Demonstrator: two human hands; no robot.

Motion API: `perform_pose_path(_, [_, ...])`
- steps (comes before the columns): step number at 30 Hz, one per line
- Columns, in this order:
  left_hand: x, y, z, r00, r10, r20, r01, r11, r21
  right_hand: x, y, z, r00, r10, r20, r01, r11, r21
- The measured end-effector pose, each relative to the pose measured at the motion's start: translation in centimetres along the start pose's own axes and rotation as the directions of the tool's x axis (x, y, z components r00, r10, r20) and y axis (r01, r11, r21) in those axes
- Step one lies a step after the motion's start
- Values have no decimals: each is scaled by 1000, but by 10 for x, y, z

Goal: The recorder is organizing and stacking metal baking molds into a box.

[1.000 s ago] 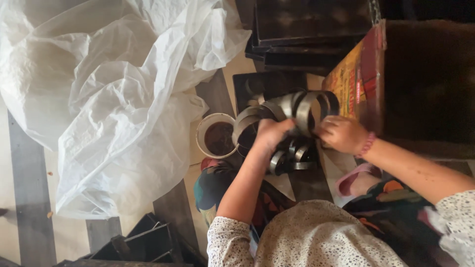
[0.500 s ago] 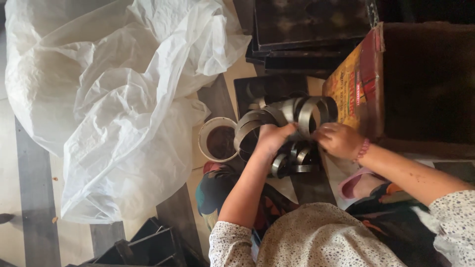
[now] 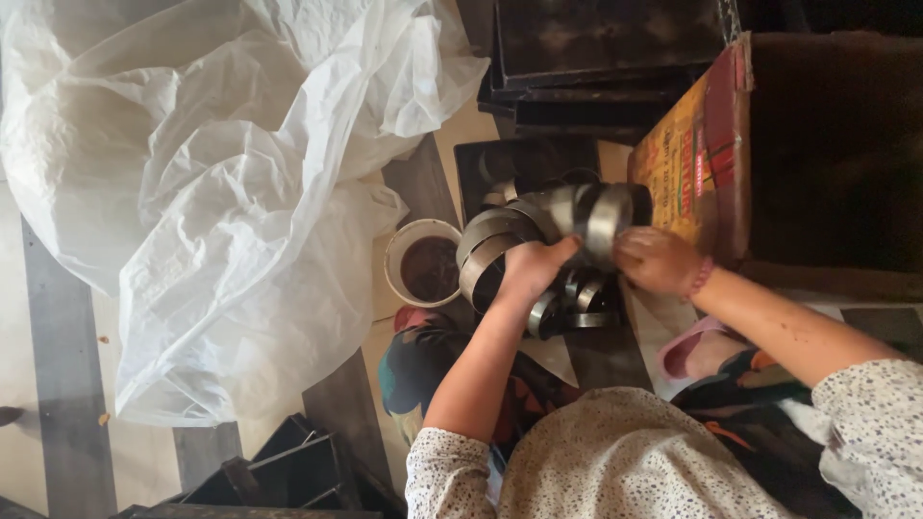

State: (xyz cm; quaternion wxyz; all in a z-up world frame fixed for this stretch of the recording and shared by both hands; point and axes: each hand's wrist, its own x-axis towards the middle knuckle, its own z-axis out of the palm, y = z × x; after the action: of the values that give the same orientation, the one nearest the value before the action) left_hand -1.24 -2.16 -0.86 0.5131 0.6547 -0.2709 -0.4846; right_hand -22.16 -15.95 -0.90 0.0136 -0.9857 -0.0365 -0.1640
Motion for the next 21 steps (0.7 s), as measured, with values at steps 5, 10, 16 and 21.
perform_pose_path(5, [15, -23, 3, 968, -241, 63, 172, 829, 531, 17, -44, 34, 783, 549, 293, -541, 833, -116])
perform_pose_path(10, [21, -37, 2, 971, -234, 41, 185, 855, 484, -7, -3, 28, 968, 147, 202, -164, 984, 74])
perform_pose_path(16, [5, -25, -5, 995, 90, -39, -79, 972, 221, 29, 11, -19, 994, -15, 106, 20, 999, -49])
perform_pose_path(21, [9, -21, -7, 983, -173, 61, 137, 915, 380, 11, -31, 25, 907, 384, 175, -390, 921, 0])
